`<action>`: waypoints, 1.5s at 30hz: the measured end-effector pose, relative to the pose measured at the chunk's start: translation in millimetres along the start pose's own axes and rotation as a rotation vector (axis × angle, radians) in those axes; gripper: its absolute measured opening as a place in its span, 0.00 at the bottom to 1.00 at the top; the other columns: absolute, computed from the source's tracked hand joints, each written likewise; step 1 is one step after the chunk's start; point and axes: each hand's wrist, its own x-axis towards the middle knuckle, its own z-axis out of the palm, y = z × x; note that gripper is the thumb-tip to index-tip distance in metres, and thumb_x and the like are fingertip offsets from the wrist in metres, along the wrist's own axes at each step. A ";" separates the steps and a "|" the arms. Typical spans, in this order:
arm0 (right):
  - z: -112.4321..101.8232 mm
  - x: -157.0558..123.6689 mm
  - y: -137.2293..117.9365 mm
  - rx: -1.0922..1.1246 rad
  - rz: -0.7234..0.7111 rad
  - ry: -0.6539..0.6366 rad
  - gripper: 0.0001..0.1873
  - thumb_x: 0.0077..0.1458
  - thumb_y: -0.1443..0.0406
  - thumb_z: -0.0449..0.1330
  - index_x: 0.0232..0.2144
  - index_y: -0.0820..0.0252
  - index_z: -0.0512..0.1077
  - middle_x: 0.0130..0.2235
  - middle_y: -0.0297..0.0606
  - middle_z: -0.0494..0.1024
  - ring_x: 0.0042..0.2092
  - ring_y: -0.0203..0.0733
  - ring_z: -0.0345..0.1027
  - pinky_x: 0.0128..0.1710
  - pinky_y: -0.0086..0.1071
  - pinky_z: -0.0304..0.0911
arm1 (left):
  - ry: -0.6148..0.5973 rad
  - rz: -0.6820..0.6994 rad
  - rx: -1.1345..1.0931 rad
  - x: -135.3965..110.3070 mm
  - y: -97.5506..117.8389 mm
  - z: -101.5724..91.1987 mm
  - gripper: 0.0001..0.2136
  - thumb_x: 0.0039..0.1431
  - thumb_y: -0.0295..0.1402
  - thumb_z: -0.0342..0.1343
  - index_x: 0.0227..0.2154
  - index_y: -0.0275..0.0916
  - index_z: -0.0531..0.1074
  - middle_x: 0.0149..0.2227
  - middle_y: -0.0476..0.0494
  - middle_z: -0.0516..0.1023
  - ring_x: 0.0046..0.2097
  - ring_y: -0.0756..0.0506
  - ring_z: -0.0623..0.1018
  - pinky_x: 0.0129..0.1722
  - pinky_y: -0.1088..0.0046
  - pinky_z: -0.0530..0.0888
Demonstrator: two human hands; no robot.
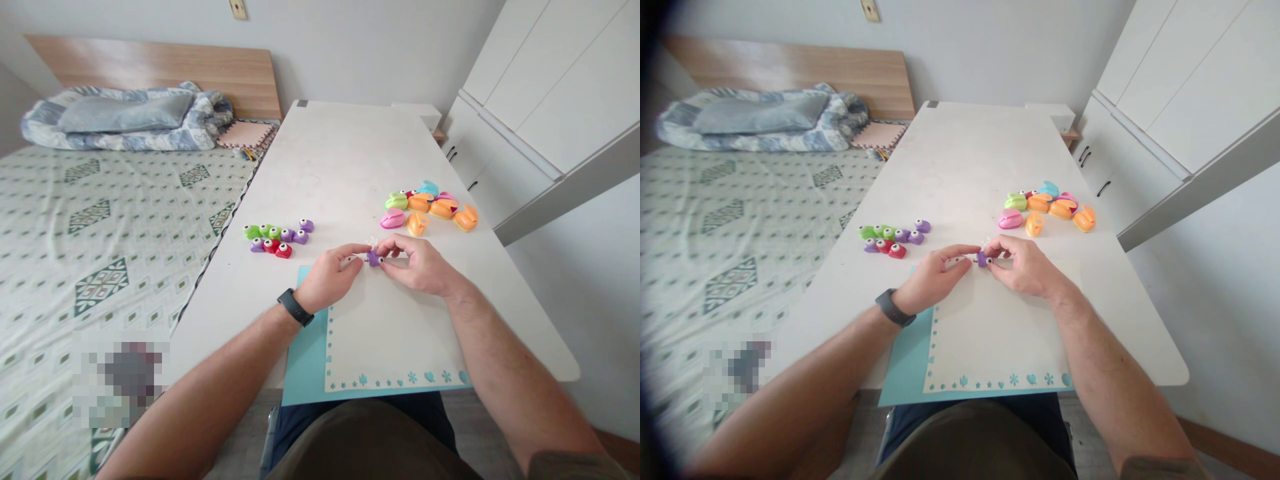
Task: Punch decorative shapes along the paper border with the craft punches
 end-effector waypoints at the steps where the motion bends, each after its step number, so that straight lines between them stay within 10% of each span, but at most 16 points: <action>1: 0.3 0.0 0.1 -0.004 0.000 0.006 0.11 0.55 0.68 0.65 0.42 0.52 0.77 0.45 0.35 0.83 0.45 0.45 0.75 0.47 0.42 0.69 | 0.001 -0.003 0.001 0.0 -0.3 0.0 0.16 0.67 0.32 0.53 0.53 0.42 0.78 0.55 0.46 0.80 0.58 0.43 0.77 0.62 0.63 0.70; 32: 0.0 0.1 -4.4 -0.038 -0.049 0.037 0.07 0.52 0.69 0.64 0.35 0.54 0.74 0.41 0.37 0.81 0.43 0.45 0.75 0.48 0.41 0.70 | -0.016 -0.033 0.018 0.0 2.4 -0.9 0.16 0.66 0.32 0.52 0.53 0.40 0.78 0.54 0.44 0.81 0.56 0.42 0.78 0.60 0.63 0.72; 45: 6.7 8.3 17.6 -0.099 0.120 0.309 0.10 0.59 0.64 0.62 0.44 0.55 0.74 0.41 0.39 0.84 0.41 0.45 0.78 0.42 0.40 0.71 | -0.019 -0.076 0.043 -0.7 9.3 -1.5 0.16 0.66 0.34 0.52 0.53 0.41 0.78 0.52 0.45 0.82 0.49 0.42 0.81 0.55 0.63 0.75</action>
